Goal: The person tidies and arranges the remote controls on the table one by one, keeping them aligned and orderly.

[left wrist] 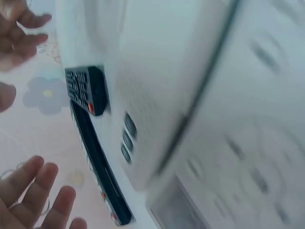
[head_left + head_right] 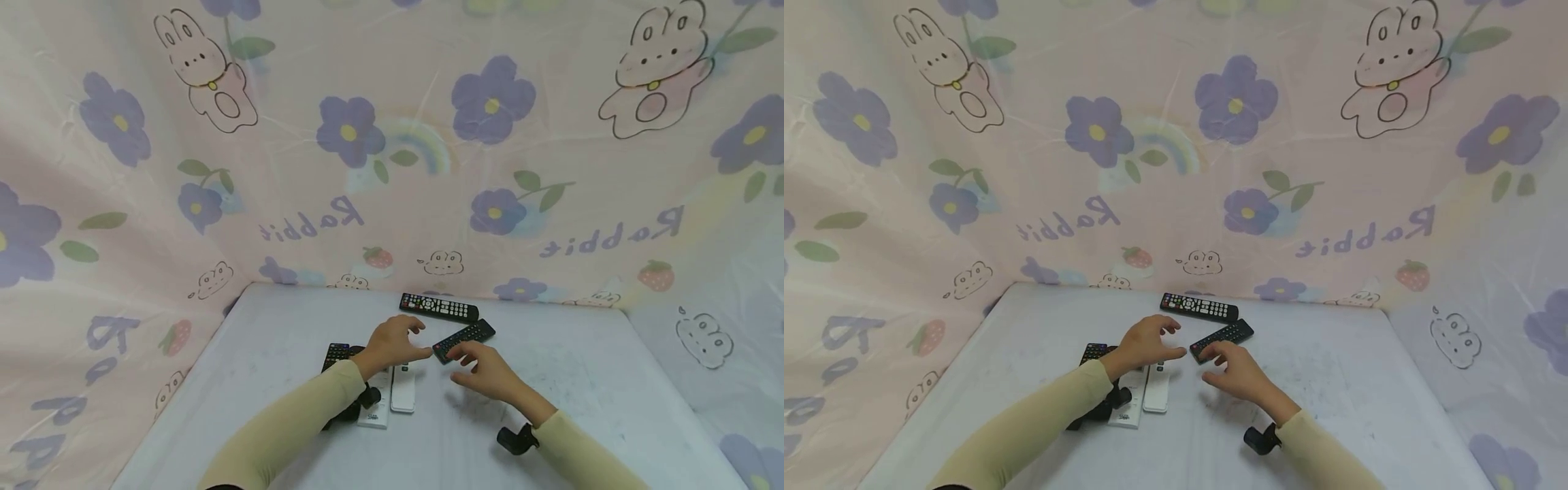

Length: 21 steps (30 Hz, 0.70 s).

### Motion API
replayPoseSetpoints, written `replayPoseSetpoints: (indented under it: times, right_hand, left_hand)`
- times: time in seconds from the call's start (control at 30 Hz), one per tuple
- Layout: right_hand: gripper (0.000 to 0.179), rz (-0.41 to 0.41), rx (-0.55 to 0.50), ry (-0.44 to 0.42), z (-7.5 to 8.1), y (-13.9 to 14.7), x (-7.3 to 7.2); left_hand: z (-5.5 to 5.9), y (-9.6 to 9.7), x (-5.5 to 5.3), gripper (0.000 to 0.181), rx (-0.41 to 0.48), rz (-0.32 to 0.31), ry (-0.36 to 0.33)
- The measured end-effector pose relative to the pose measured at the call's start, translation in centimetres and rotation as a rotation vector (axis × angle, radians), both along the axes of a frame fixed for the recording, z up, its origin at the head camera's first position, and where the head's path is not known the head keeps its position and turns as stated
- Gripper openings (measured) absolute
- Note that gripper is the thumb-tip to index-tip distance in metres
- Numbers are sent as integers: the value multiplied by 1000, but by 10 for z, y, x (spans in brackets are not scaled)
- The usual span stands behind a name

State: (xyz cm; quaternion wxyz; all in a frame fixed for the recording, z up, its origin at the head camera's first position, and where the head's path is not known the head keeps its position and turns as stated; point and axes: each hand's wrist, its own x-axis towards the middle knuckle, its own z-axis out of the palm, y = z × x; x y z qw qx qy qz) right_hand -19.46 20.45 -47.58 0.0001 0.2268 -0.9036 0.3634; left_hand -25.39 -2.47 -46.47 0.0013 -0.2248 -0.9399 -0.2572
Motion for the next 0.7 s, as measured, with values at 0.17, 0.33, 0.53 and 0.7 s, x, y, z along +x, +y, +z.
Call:
replayPoseSetpoints:
  times: [0.17,0.33,0.53,0.7]
  right_hand:
    - [33,-28,5,11,0,18,-14]
    - [33,-57,32,31,0,33,-31]
    - [35,-91,86,68,-1,49,-50]
    - [36,-111,104,81,-4,60,-64]
  left_hand:
    - [-3,18,6,53,22,64,37]
    - [-13,32,11,53,-18,117,75]
    - [-24,42,12,55,-80,204,114]
    - [-29,49,15,59,-74,279,104]
